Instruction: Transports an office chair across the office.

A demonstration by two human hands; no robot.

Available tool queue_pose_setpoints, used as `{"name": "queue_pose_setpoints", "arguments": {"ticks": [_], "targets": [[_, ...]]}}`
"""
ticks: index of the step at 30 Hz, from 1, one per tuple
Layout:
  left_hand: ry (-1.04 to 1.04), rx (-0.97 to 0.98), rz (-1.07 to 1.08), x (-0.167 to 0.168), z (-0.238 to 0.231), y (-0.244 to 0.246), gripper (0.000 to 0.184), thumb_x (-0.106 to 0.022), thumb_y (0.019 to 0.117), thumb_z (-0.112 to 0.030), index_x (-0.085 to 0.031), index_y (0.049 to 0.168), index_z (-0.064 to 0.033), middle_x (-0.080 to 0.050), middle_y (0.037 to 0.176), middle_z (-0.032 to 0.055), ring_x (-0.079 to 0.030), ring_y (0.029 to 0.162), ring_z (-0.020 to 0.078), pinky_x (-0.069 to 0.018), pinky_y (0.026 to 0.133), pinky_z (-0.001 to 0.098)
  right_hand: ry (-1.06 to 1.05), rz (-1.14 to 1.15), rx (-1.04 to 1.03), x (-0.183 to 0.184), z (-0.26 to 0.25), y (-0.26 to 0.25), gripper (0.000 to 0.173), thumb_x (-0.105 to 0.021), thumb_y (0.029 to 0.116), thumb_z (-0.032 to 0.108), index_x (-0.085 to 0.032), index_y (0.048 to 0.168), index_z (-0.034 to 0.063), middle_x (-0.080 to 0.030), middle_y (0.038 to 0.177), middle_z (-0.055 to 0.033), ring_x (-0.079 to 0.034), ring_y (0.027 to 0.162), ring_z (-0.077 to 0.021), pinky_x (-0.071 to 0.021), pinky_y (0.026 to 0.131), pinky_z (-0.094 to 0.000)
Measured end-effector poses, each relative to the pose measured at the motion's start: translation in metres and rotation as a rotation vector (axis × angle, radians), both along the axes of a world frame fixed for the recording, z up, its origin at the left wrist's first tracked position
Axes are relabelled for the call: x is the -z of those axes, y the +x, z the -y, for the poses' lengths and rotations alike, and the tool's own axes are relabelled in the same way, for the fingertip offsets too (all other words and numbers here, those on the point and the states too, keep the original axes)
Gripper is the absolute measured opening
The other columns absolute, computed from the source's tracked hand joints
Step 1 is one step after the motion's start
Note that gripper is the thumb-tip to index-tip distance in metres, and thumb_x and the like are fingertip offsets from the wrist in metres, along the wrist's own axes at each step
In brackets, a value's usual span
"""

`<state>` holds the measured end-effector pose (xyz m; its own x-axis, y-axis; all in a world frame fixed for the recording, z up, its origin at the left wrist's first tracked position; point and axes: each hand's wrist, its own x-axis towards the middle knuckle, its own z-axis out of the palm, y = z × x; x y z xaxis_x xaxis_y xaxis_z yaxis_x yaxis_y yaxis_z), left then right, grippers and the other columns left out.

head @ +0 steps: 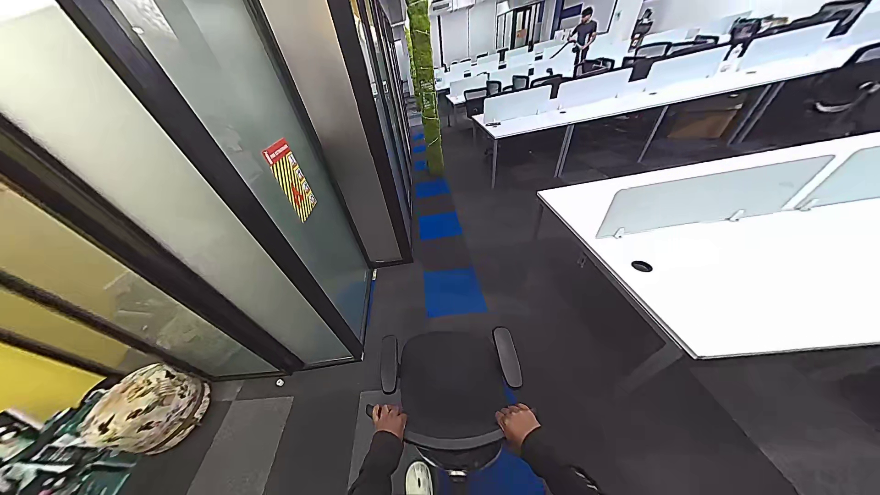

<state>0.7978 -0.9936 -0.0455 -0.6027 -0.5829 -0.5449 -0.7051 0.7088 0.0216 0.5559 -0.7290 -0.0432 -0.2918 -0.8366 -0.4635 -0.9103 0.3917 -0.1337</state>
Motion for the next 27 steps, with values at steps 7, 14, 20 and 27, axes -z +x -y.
{"name": "queue_pose_setpoints", "arguments": {"ticks": [7, 14, 20, 27], "targets": [[-0.024, 0.036, -0.042, -0.002, 0.102, -0.055, 0.043, -0.051, 0.1048, -0.01, -0.066, 0.14, -0.0287, -0.052, 0.157, 0.0005, -0.028, 0.156, 0.0338, -0.0001, 0.121, 0.0754, 0.037, -0.051, 0.177, -0.007, 0.093, -0.02, 0.049, -0.078, 0.0829, 0.029, -0.069, 0.126, 0.0078, -0.072, 0.127, -0.0123, -0.063, 0.127, -0.0323, -0.0409, 0.113, -0.0571], [0.056, 0.104, -0.016, -0.003, 0.191, -0.113, 0.043, -0.051, 0.1055, -0.012, -0.063, 0.143, -0.0283, -0.046, 0.162, -0.0019, -0.021, 0.158, 0.0346, -0.0006, 0.12, 0.0773, 0.051, -0.04, 0.298, -0.005, 0.161, -0.043, 0.055, -0.079, 0.0815, 0.03, -0.067, 0.13, 0.0081, -0.07, 0.132, -0.0127, -0.06, 0.131, -0.033, -0.0393, 0.115, -0.059], [0.075, 0.198, 0.031, -0.002, 0.258, -0.182, 0.039, -0.05, 0.1072, -0.016, -0.064, 0.141, -0.0281, -0.049, 0.16, -0.0012, -0.025, 0.157, 0.0339, -0.0013, 0.12, 0.0774, 0.021, -0.065, 0.316, -0.007, 0.208, -0.085, 0.05, -0.078, 0.081, 0.028, -0.069, 0.126, 0.0072, -0.071, 0.129, -0.0116, -0.063, 0.127, -0.031, -0.0446, 0.111, -0.0555], [0.07, 0.245, -0.008, -0.004, 0.33, -0.276, 0.042, -0.053, 0.1046, -0.012, -0.063, 0.142, -0.0288, -0.05, 0.159, 0.0004, -0.028, 0.156, 0.032, -0.0018, 0.122, 0.0739, -0.001, -0.062, 0.368, -0.007, 0.27, -0.159, 0.05, -0.078, 0.0791, 0.031, -0.07, 0.122, 0.0072, -0.072, 0.127, -0.0112, -0.065, 0.124, -0.0292, -0.0458, 0.109, -0.0537]]}}
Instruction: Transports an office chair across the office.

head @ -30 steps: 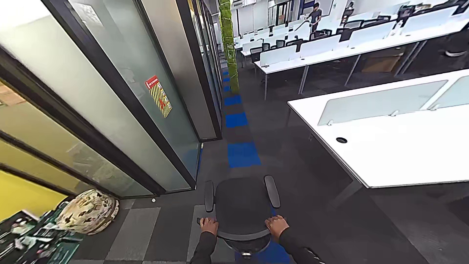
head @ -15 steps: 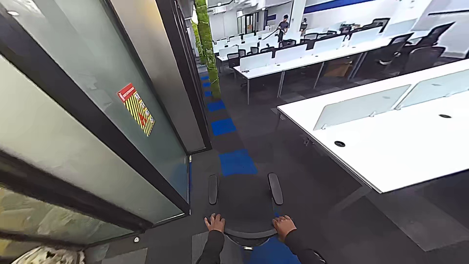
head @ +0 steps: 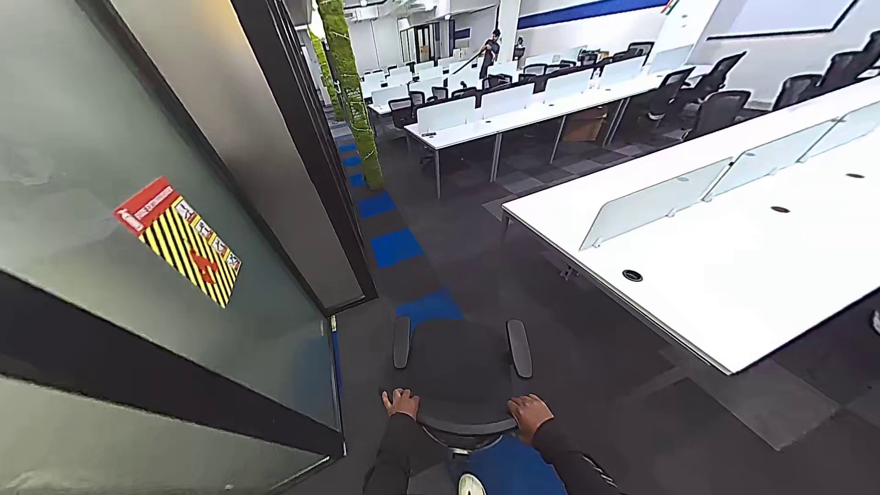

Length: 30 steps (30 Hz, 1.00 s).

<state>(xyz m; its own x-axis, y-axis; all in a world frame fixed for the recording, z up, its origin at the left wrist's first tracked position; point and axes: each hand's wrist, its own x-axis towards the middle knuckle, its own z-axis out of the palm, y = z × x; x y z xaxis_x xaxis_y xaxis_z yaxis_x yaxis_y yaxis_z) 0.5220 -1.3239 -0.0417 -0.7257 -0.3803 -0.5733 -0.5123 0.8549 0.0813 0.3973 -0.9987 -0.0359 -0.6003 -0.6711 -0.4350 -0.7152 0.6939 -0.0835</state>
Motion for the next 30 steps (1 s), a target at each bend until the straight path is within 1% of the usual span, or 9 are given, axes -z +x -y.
{"name": "queue_pose_setpoints", "arguments": {"ticks": [4, 6, 9, 13, 17, 19, 23, 26, 30], "targets": [[-0.001, 0.0, -0.025, 0.002, 0.034, -0.063, 0.038, -0.053, 0.106, -0.017, -0.065, 0.141, -0.0285, -0.051, 0.158, 0.0, -0.03, 0.155, 0.03, -0.0028, 0.125, 0.0703, -0.029, -0.017, 0.023, 0.003, 0.028, -0.054, 0.049, -0.078, 0.0792, 0.032, -0.07, 0.121, 0.0069, -0.073, 0.124, -0.0108, -0.066, 0.122, -0.0294, -0.0472, 0.107, -0.0537], [-0.024, 0.032, -0.01, 0.006, 0.047, -0.091, 0.041, -0.057, 0.1029, -0.017, -0.064, 0.141, -0.0302, -0.05, 0.158, -0.0001, -0.031, 0.155, 0.0298, -0.0039, 0.125, 0.0697, -0.018, 0.005, 0.04, 0.001, 0.039, -0.078, 0.052, -0.08, 0.0783, 0.031, -0.07, 0.124, 0.0074, -0.072, 0.126, -0.0107, -0.065, 0.124, -0.0298, -0.0461, 0.109, -0.0546], [-0.086, 0.088, -0.007, 0.006, 0.071, -0.128, 0.046, -0.064, 0.0972, -0.019, -0.063, 0.141, -0.0325, -0.051, 0.157, 0.0013, -0.035, 0.152, 0.0307, -0.01, 0.125, 0.0695, 0.014, 0.044, 0.031, -0.007, 0.062, -0.113, 0.053, -0.08, 0.0795, 0.029, -0.068, 0.126, 0.0064, -0.071, 0.127, -0.0124, -0.064, 0.124, -0.0318, -0.0456, 0.11, -0.0564], [-0.144, 0.146, -0.009, 0.008, 0.1, -0.183, 0.046, -0.062, 0.097, -0.019, -0.064, 0.14, -0.035, -0.055, 0.153, -0.0003, -0.041, 0.149, 0.0296, -0.0134, 0.124, 0.0694, 0.101, 0.094, 0.027, -0.018, 0.093, -0.16, 0.053, -0.079, 0.0812, 0.028, -0.066, 0.128, 0.007, -0.069, 0.129, -0.0143, -0.063, 0.125, -0.0344, -0.0493, 0.104, -0.0595], [-0.169, 0.21, 0.0, 0.001, 0.127, -0.242, 0.043, -0.057, 0.0998, -0.018, -0.065, 0.14, -0.0316, -0.055, 0.154, 0.0011, -0.041, 0.15, 0.0308, -0.0133, 0.125, 0.069, 0.105, 0.092, 0.081, -0.019, 0.119, -0.202, 0.053, -0.08, 0.0797, 0.028, -0.067, 0.128, 0.0087, -0.071, 0.127, -0.0132, -0.064, 0.123, -0.0342, -0.0506, 0.101, -0.0604], [-0.173, 0.259, -0.004, 0.0, 0.144, -0.268, 0.044, -0.061, 0.0977, -0.021, -0.064, 0.141, -0.0278, -0.055, 0.154, 0.0029, -0.041, 0.15, 0.0316, -0.014, 0.124, 0.0697, 0.115, 0.097, 0.106, -0.017, 0.135, -0.223, 0.055, -0.08, 0.0802, 0.029, -0.066, 0.129, 0.0086, -0.07, 0.129, -0.0135, -0.063, 0.124, -0.0345, -0.05, 0.102, -0.06], [-0.186, 0.364, -0.023, 0.0, 0.184, -0.323, 0.055, -0.073, 0.0872, -0.034, -0.065, 0.14, -0.0207, -0.057, 0.153, 0.003, -0.041, 0.15, 0.0328, -0.0153, 0.123, 0.0711, 0.143, 0.085, 0.156, -0.018, 0.173, -0.272, 0.055, -0.079, 0.0813, 0.028, -0.066, 0.132, 0.0113, -0.069, 0.132, -0.0116, -0.063, 0.126, -0.0333, -0.0501, 0.103, -0.0597], [-0.165, 0.41, -0.065, 0.0, 0.21, -0.369, 0.056, -0.075, 0.0842, -0.036, -0.067, 0.137, -0.0168, -0.059, 0.149, 0.0051, -0.042, 0.148, 0.0334, -0.0147, 0.123, 0.0714, 0.153, 0.08, 0.225, -0.013, 0.197, -0.31, 0.053, -0.079, 0.08, 0.025, -0.067, 0.131, 0.015, -0.069, 0.132, -0.01, -0.062, 0.127, -0.0332, -0.05, 0.102, -0.0608], [-0.133, 0.459, -0.056, 0.005, 0.253, -0.433, 0.049, -0.07, 0.0901, -0.03, -0.067, 0.137, -0.0173, -0.058, 0.151, 0.0042, -0.04, 0.15, 0.0335, -0.0128, 0.123, 0.0719, 0.17, 0.093, 0.338, -0.014, 0.237, -0.353, 0.056, -0.081, 0.0792, 0.027, -0.068, 0.132, 0.0172, -0.068, 0.135, -0.0093, -0.06, 0.13, -0.0336, -0.0459, 0.108, -0.0621]]}}
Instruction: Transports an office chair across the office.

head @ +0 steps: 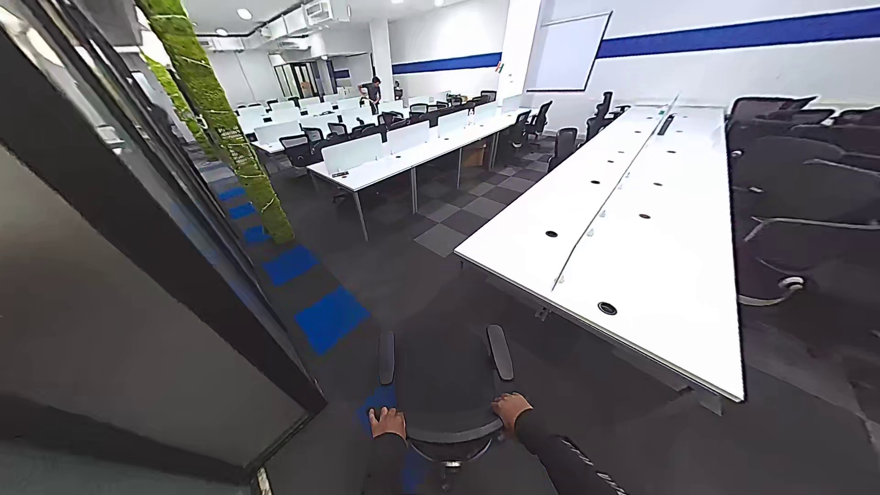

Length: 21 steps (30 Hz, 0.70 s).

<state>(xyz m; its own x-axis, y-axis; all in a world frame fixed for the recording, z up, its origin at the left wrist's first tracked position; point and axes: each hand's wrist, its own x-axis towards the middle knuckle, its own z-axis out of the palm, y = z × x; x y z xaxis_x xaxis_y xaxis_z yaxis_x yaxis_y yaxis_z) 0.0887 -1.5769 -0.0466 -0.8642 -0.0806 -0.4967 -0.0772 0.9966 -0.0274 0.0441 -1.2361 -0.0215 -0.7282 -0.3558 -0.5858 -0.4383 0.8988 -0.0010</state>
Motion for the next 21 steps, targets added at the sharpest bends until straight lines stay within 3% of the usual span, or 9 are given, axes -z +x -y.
{"name": "queue_pose_setpoints", "arguments": {"ticks": [5, 10, 13, 15, 18, 21], "targets": [[-0.035, 0.062, 0.038, -0.001, 0.043, -0.077, 0.044, -0.067, 0.0935, -0.027, -0.068, 0.136, -0.0169, -0.056, 0.153, 0.0041, -0.038, 0.151, 0.0332, -0.0123, 0.124, 0.0713, 0.025, 0.03, 0.097, -0.004, 0.047, -0.051, 0.059, -0.082, 0.0778, 0.031, -0.067, 0.134, 0.0196, -0.069, 0.133, -0.0096, -0.062, 0.127, -0.0341, -0.0481, 0.105, -0.062], [-0.084, 0.129, 0.04, -0.009, 0.085, -0.151, 0.061, -0.076, 0.0817, -0.041, -0.066, 0.138, -0.0194, -0.056, 0.153, 0.004, -0.041, 0.149, 0.0342, -0.0152, 0.122, 0.072, -0.006, 0.049, 0.088, -0.007, 0.084, -0.111, 0.059, -0.081, 0.075, 0.033, -0.067, 0.131, 0.0207, -0.071, 0.128, -0.0093, -0.066, 0.12, -0.0338, -0.0545, 0.094, -0.0627], [-0.1, 0.127, 0.058, -0.014, 0.109, -0.196, 0.066, -0.077, 0.0801, -0.044, -0.064, 0.14, -0.0203, -0.055, 0.153, 0.0036, -0.04, 0.149, 0.0339, -0.0146, 0.123, 0.0713, -0.038, 0.04, 0.08, -0.008, 0.107, -0.153, 0.06, -0.08, 0.0757, 0.033, -0.066, 0.132, 0.0191, -0.071, 0.127, -0.0092, -0.067, 0.118, -0.0341, -0.055, 0.093, -0.0626], [-0.104, 0.101, 0.047, -0.012, 0.125, -0.228, 0.063, -0.075, 0.0829, -0.04, -0.063, 0.142, -0.0216, -0.054, 0.155, 0.0027, -0.04, 0.149, 0.0326, -0.0149, 0.123, 0.0704, -0.057, 0.021, 0.073, -0.006, 0.123, -0.188, 0.059, -0.079, 0.0762, 0.033, -0.066, 0.132, 0.0172, -0.071, 0.127, -0.0099, -0.067, 0.117, -0.0339, -0.0552, 0.093, -0.0624], [-0.084, 0.045, 0.027, -0.009, 0.149, -0.284, 0.053, -0.07, 0.0902, -0.023, -0.063, 0.142, -0.0236, -0.053, 0.155, 0.0037, -0.041, 0.149, 0.0325, -0.0148, 0.124, 0.0695, -0.06, 0.013, 0.081, -0.007, 0.148, -0.251, 0.059, -0.08, 0.0758, 0.033, -0.066, 0.13, 0.0163, -0.072, 0.123, -0.0115, -0.069, 0.115, -0.035, -0.0557, 0.09, -0.0628], [-0.09, 0.015, 0.012, -0.005, 0.175, -0.339, 0.057, -0.075, 0.0852, -0.024, -0.064, 0.141, -0.0267, -0.054, 0.154, 0.0055, -0.041, 0.148, 0.0346, -0.0159, 0.123, 0.0709, -0.064, 0.029, 0.113, -0.008, 0.175, -0.307, 0.058, -0.081, 0.0756, 0.032, -0.066, 0.129, 0.0149, -0.073, 0.119, -0.0147, -0.069, 0.112, -0.0376, -0.0545, 0.09, -0.0644]]}}
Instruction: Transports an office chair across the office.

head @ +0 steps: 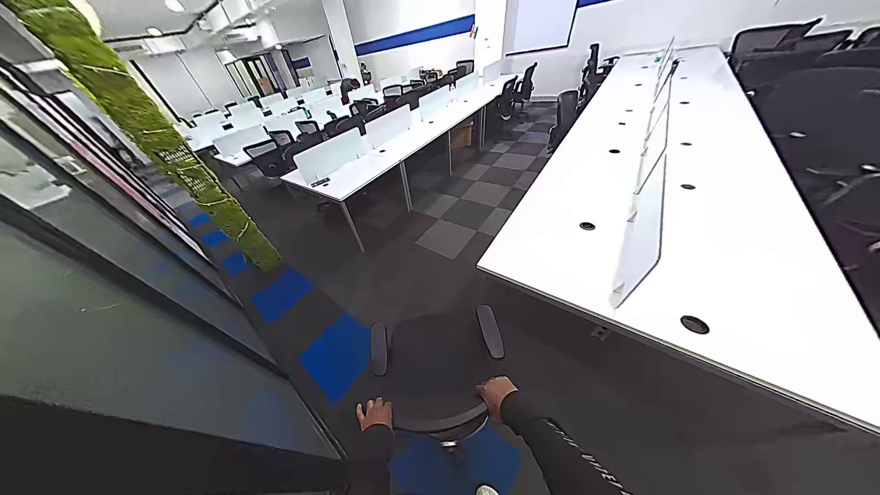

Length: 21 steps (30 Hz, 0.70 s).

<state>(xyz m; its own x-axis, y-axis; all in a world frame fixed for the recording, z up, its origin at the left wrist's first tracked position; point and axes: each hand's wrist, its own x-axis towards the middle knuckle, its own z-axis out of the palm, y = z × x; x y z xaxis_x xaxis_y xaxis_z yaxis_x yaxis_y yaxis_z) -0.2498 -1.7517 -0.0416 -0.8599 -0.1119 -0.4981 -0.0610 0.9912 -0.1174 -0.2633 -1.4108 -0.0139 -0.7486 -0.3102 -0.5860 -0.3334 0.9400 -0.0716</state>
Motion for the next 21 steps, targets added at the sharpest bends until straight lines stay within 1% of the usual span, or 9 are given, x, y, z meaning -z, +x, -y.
{"name": "queue_pose_setpoints", "arguments": {"ticks": [2, 4, 6, 8, 11, 14, 17, 19, 21], "targets": [[0.008, -0.042, 0.006, 0.004, 0.013, -0.035, 0.051, -0.07, 0.091, -0.02, -0.064, 0.141, -0.0287, -0.053, 0.156, 0.0049, -0.04, 0.15, 0.0342, -0.0151, 0.123, 0.0712, 0.005, 0.008, 0.005, 0.0, 0.016, -0.033, 0.058, -0.081, 0.0768, 0.032, -0.066, 0.13, 0.0132, -0.072, 0.12, -0.016, -0.069, 0.113, -0.0385, -0.053, 0.093, -0.0644], [0.002, -0.07, 0.016, 0.004, 0.028, -0.073, 0.046, -0.065, 0.0938, -0.018, -0.066, 0.138, -0.0297, -0.054, 0.155, 0.0033, -0.039, 0.15, 0.0328, -0.0151, 0.123, 0.0707, -0.012, -0.003, 0.014, 0.0, 0.032, -0.064, 0.056, -0.081, 0.0772, 0.033, -0.067, 0.128, 0.013, -0.073, 0.118, -0.0164, -0.069, 0.111, -0.0386, -0.0534, 0.092, -0.065], [-0.006, -0.081, 0.037, 0.001, 0.043, -0.114, 0.041, -0.06, 0.0989, -0.017, -0.067, 0.137, -0.0291, -0.053, 0.156, 0.0025, -0.039, 0.15, 0.032, -0.0149, 0.123, 0.0701, -0.045, 0.003, 0.042, -0.004, 0.048, -0.092, 0.053, -0.08, 0.0789, 0.031, -0.068, 0.127, 0.0123, -0.073, 0.118, -0.0173, -0.069, 0.112, -0.0393, -0.0526, 0.093, -0.0657], [-0.016, -0.075, 0.05, 0.004, 0.064, -0.147, 0.038, -0.056, 0.102, -0.018, -0.067, 0.137, -0.0289, -0.053, 0.156, 0.0018, -0.038, 0.151, 0.0317, -0.0154, 0.123, 0.0704, -0.067, -0.004, 0.038, -0.003, 0.067, -0.115, 0.052, -0.08, 0.078, 0.03, -0.069, 0.126, 0.0124, -0.073, 0.117, -0.0157, -0.069, 0.111, -0.038, -0.0537, 0.091, -0.0645], [-0.053, -0.029, 0.07, -0.002, 0.101, -0.208, 0.038, -0.055, 0.1026, -0.019, -0.066, 0.138, -0.0276, -0.053, 0.156, 0.0017, -0.038, 0.151, 0.0318, -0.0177, 0.123, 0.0693, -0.124, -0.029, 0.037, -0.001, 0.102, -0.155, 0.05, -0.079, 0.0778, 0.029, -0.069, 0.124, 0.0112, -0.073, 0.118, -0.0139, -0.069, 0.113, -0.0362, -0.0544, 0.092, -0.0626], [-0.069, 0.043, 0.08, -0.009, 0.138, -0.272, 0.04, -0.058, 0.1004, -0.018, -0.066, 0.139, -0.026, -0.051, 0.158, 0.0028, -0.037, 0.152, 0.0322, -0.0189, 0.123, 0.0692, -0.157, -0.044, 0.074, 0.003, 0.142, -0.194, 0.049, -0.079, 0.0791, 0.029, -0.068, 0.122, 0.0089, -0.072, 0.121, -0.0141, -0.068, 0.116, -0.0353, -0.0538, 0.094, -0.0615], [-0.06, 0.094, 0.077, -0.011, 0.176, -0.336, 0.041, -0.058, 0.101, -0.016, -0.065, 0.14, -0.0271, -0.049, 0.159, 0.0035, -0.034, 0.153, 0.0324, -0.0198, 0.123, 0.0695, -0.171, -0.051, 0.13, 0.01, 0.185, -0.233, 0.044, -0.074, 0.0835, 0.023, -0.067, 0.124, 0.0078, -0.072, 0.123, -0.0141, -0.066, 0.119, -0.0346, -0.0523, 0.098, -0.0598], [-0.026, 0.074, 0.09, -0.006, 0.198, -0.361, 0.041, -0.055, 0.103, -0.015, -0.064, 0.141, -0.0273, -0.046, 0.162, 0.0036, -0.03, 0.155, 0.0324, -0.0206, 0.122, 0.0702, -0.161, -0.046, 0.152, 0.01, 0.21, -0.252, 0.042, -0.073, 0.0849, 0.021, -0.067, 0.124, 0.0074, -0.072, 0.123, -0.0135, -0.066, 0.12, -0.0335, -0.0511, 0.1, -0.0584], [-0.01, 0.059, 0.099, -0.006, 0.213, -0.39, 0.04, -0.053, 0.1047, -0.015, -0.064, 0.142, -0.0262, -0.044, 0.163, 0.0029, -0.029, 0.156, 0.0325, -0.0226, 0.121, 0.0712, -0.139, -0.042, 0.164, 0.007, 0.228, -0.28, 0.046, -0.076, 0.0824, 0.025, -0.068, 0.124, 0.0081, -0.072, 0.124, -0.0128, -0.066, 0.121, -0.0329, -0.0506, 0.101, -0.0583]]}}
